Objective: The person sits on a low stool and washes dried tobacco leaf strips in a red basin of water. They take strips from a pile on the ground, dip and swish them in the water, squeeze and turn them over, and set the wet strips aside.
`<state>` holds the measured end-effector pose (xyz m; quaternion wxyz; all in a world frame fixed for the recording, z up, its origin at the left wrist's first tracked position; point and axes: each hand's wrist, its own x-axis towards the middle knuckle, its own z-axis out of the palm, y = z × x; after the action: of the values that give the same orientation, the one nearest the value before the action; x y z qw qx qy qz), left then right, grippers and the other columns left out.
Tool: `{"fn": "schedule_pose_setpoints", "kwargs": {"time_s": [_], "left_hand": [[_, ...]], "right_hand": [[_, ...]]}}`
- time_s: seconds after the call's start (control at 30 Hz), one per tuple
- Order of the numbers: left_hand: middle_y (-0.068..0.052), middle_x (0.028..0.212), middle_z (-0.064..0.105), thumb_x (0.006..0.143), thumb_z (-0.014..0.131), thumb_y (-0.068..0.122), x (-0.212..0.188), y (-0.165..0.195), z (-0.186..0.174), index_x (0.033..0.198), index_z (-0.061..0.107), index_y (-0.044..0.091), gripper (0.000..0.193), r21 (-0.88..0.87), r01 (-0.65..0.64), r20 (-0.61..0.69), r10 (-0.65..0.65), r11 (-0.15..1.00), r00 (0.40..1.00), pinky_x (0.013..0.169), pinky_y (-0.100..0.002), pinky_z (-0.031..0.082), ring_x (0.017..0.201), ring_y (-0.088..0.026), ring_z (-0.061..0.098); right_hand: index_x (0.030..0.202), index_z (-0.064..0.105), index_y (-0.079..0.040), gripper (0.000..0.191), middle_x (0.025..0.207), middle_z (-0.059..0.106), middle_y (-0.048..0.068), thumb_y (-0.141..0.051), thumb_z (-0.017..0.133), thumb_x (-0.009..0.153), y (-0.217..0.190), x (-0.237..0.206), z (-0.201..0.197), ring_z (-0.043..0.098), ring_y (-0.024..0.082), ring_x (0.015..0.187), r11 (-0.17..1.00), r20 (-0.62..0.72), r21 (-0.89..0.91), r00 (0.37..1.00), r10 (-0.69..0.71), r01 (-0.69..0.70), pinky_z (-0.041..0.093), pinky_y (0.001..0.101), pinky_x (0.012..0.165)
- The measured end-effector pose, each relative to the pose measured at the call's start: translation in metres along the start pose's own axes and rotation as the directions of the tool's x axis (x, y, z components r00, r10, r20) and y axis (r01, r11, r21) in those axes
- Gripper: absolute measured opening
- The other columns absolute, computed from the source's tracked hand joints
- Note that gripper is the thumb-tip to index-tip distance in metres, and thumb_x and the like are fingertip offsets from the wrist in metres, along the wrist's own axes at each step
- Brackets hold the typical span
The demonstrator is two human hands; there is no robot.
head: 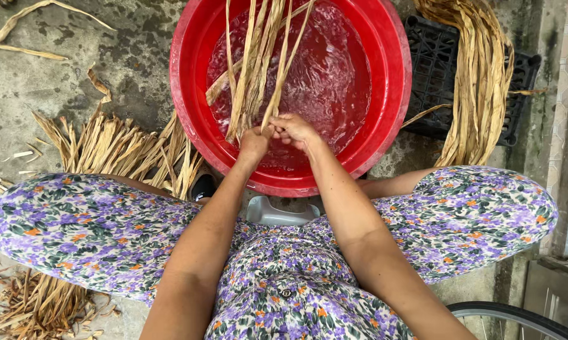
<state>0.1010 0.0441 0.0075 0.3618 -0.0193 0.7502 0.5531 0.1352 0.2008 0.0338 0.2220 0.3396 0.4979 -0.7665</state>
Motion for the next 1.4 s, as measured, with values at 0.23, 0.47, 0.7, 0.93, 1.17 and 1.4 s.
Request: {"fn": "schedule_pose_setpoints", "kwargs": {"time_s": [0.23,0.47,0.7,0.93,1.17,1.4], "left_hand": [[-0.01,0.08,0.075,0.103,0.06,0.033,-0.067,0.064,-0.007,0.094,0.078,0.01,0.031,0.431,-0.023,0.238,-0.089,0.902,0.967,0.073,-0.038,0.054,0.073,-0.02,0.069],[-0.001,0.085,0.07,0.099,0.066,0.03,-0.12,0.14,-0.099,0.102,0.08,0.011,0.024,0.192,-0.133,0.404,0.045,0.972,0.914,0.073,-0.031,0.047,0.077,-0.012,0.06],[0.002,0.086,0.072,0.099,0.056,0.017,-0.054,0.085,-0.088,0.121,0.072,0.018,0.027,0.091,-0.058,0.118,0.047,0.994,0.992,0.056,-0.033,0.042,0.061,-0.011,0.048],[-0.007,0.086,0.072,0.103,0.054,0.028,-0.04,0.029,0.004,0.11,0.071,0.015,0.023,0.189,0.152,0.063,-0.166,0.97,0.984,0.063,-0.036,0.049,0.071,-0.018,0.064],[0.004,0.064,0.048,0.111,0.053,0.029,-0.098,0.121,-0.016,0.108,0.072,0.012,0.026,-0.039,-0.081,0.431,0.09,0.996,0.898,0.044,-0.026,0.033,0.052,-0.008,0.04],[0.007,0.076,0.065,0.107,0.056,0.026,-0.1,0.175,-0.094,0.121,0.071,0.018,0.022,-0.339,-0.332,-0.025,0.344,0.88,0.939,0.044,-0.019,0.036,0.054,-0.003,0.046]], "right_hand": [[0.097,0.066,-0.006,0.017,0.06,0.053,-0.002,-0.02,0.057,0.102,0.002,0.005,-0.048,0.034,0.006,0.041,0.871,-0.357,0.488,0.923,0.143,0.054,0.026,0.0203,0.033],[0.118,0.061,-0.003,0.047,0.085,0.062,0.005,-0.044,0.049,0.099,-0.007,-0.005,-0.136,0.052,0.009,0.057,0.753,-0.629,0.544,0.774,0.073,0.371,0.043,0.0229,0.047],[0.142,0.052,-0.002,0.092,0.116,0.075,0.012,-0.076,0.031,0.091,-0.032,-0.015,-0.024,0.073,0.016,0.079,0.945,-0.461,0.231,0.882,-0.103,0.231,0.063,0.0311,0.066],[0.122,0.067,-0.005,0.037,0.077,0.067,0.007,-0.034,0.055,0.101,-0.007,-0.004,0.053,0.062,0.016,0.062,0.986,-0.327,-0.155,0.939,-0.108,0.059,0.052,0.0297,0.057],[0.094,0.07,-0.008,0.01,0.068,0.056,-0.001,-0.016,0.066,0.097,-0.026,0.009,-0.115,0.039,0.005,0.044,0.749,-0.565,0.521,0.823,-0.058,0.41,0.028,0.0191,0.036],[0.113,0.048,-0.024,0.032,0.071,0.064,0.005,-0.053,0.037,0.105,-0.01,-0.003,-0.102,0.054,0.011,0.054,0.561,-0.772,0.481,0.628,-0.094,0.674,0.047,0.0263,0.048]]}}
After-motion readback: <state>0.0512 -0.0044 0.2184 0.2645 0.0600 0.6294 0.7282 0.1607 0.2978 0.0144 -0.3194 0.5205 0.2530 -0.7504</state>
